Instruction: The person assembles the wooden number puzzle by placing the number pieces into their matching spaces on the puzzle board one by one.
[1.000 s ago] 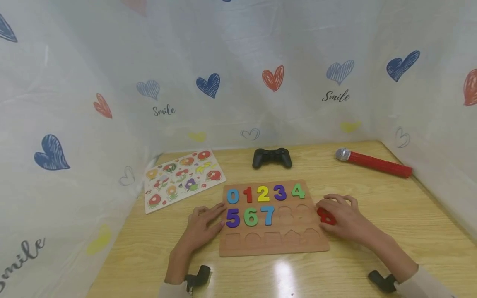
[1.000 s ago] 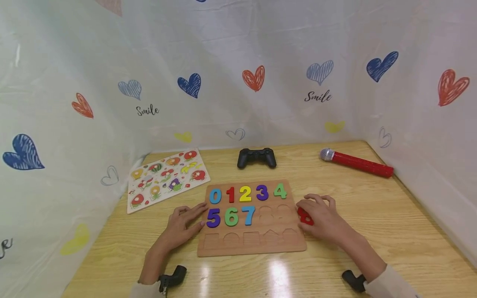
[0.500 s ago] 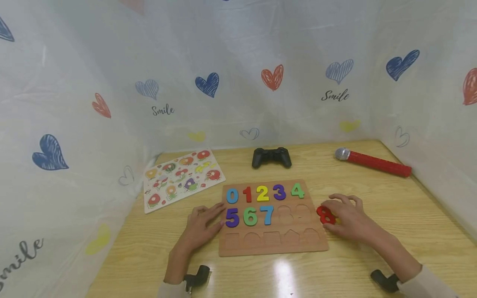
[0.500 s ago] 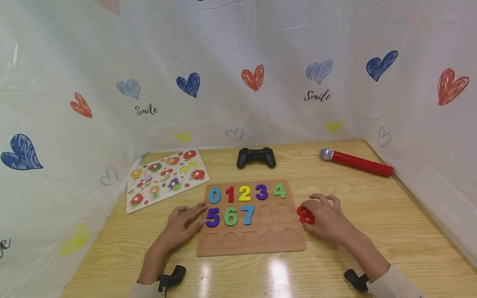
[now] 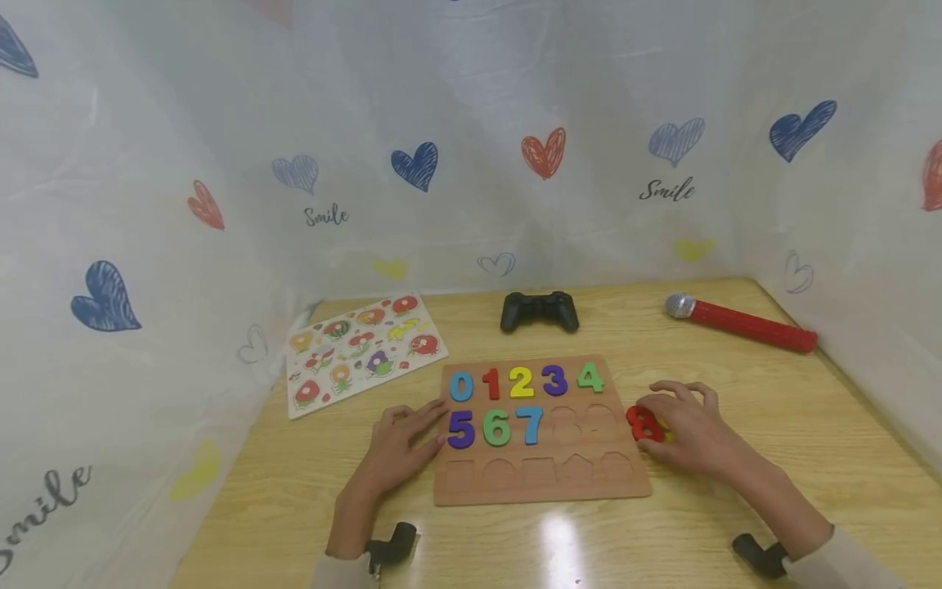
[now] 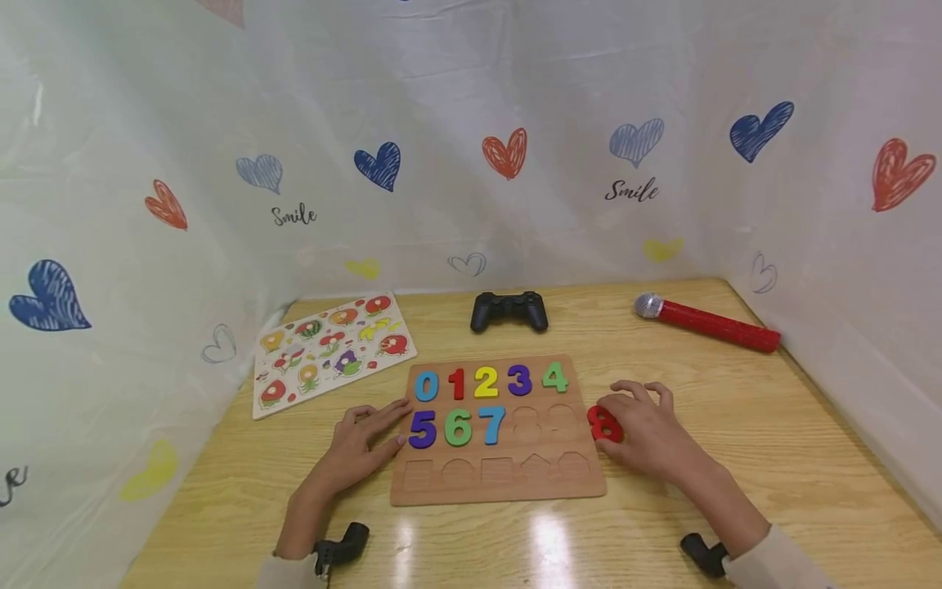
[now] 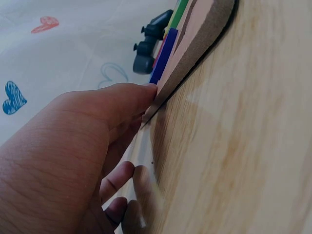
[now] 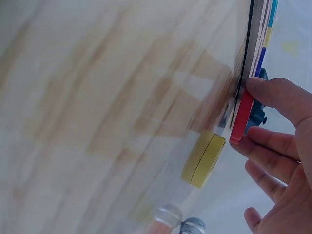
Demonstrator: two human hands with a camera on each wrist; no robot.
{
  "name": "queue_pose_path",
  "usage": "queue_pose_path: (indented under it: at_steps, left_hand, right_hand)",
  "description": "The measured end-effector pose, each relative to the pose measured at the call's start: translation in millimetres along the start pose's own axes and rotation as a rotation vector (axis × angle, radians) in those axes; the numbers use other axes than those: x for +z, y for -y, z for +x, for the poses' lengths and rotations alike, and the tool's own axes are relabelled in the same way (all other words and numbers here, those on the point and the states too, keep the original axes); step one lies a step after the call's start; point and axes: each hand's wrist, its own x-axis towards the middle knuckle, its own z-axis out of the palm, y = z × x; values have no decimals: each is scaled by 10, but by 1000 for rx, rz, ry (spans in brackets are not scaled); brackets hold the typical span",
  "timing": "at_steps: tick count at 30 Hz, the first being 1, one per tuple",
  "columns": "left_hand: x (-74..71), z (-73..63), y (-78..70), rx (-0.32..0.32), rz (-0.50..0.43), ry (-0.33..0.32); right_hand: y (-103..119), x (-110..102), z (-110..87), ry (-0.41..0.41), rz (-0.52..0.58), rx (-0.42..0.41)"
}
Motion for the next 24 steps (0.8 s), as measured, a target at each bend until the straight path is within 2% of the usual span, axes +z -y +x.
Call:
queue_pose_path:
  at_steps: [10, 24]
  left_hand:
    - [-10, 0, 5, 3, -2, 6]
    - [-17, 6, -24, -8, 9, 19]
  right_hand:
    - [38, 20, 32, -29, 1, -20]
    - [199, 81, 160, -5, -12, -40]
